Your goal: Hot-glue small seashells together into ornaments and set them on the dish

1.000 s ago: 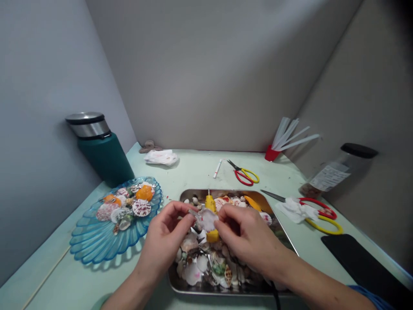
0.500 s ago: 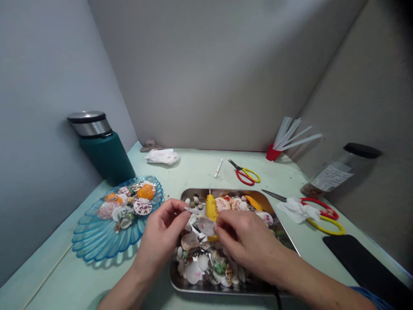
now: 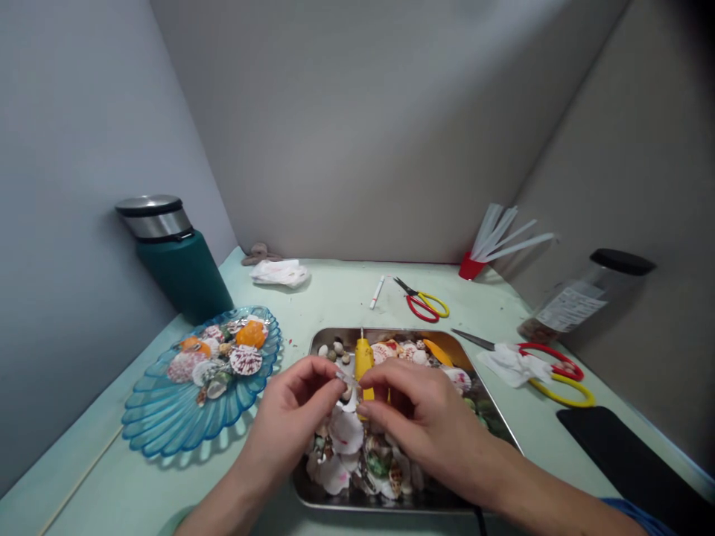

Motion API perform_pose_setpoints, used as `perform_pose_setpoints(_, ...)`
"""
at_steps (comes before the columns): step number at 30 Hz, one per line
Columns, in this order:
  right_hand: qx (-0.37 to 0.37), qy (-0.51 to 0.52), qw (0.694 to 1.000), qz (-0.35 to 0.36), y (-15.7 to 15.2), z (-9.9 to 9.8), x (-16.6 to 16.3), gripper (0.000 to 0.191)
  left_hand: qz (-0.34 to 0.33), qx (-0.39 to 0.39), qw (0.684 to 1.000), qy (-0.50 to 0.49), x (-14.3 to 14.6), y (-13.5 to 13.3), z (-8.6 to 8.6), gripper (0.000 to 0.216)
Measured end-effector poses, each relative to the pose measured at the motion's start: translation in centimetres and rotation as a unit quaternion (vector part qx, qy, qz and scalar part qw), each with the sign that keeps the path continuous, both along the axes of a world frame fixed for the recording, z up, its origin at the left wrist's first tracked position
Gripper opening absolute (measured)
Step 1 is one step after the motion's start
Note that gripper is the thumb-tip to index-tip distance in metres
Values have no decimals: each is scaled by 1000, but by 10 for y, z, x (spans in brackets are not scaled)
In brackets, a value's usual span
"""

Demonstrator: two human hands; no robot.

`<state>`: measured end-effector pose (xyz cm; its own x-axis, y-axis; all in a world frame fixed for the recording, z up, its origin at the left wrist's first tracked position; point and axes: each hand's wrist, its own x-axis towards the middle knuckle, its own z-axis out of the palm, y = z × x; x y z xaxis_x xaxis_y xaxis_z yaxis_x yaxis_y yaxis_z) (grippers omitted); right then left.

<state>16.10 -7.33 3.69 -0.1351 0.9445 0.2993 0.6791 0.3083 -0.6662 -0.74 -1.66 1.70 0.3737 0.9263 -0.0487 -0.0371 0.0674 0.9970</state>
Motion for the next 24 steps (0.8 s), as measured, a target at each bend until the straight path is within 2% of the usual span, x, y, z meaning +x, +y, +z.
perform_pose_setpoints(4,32,31,999,4,-1,0,-3,1,-31,-21,999,-15,2,-3,0,11)
perform_pose_setpoints(6,39,45,998,6,-1,0,-4,5,-40,-25,999,-19,2,-4,0,12)
perform_pose_setpoints(15,20,59,998,7,-3,0,-5,7,-38,-26,999,-15,4,-6,-1,16)
perform_pose_setpoints(24,33,55,997,-52,-1,-2,-2,8,-47,-42,997,-41,3,-3,-6,16)
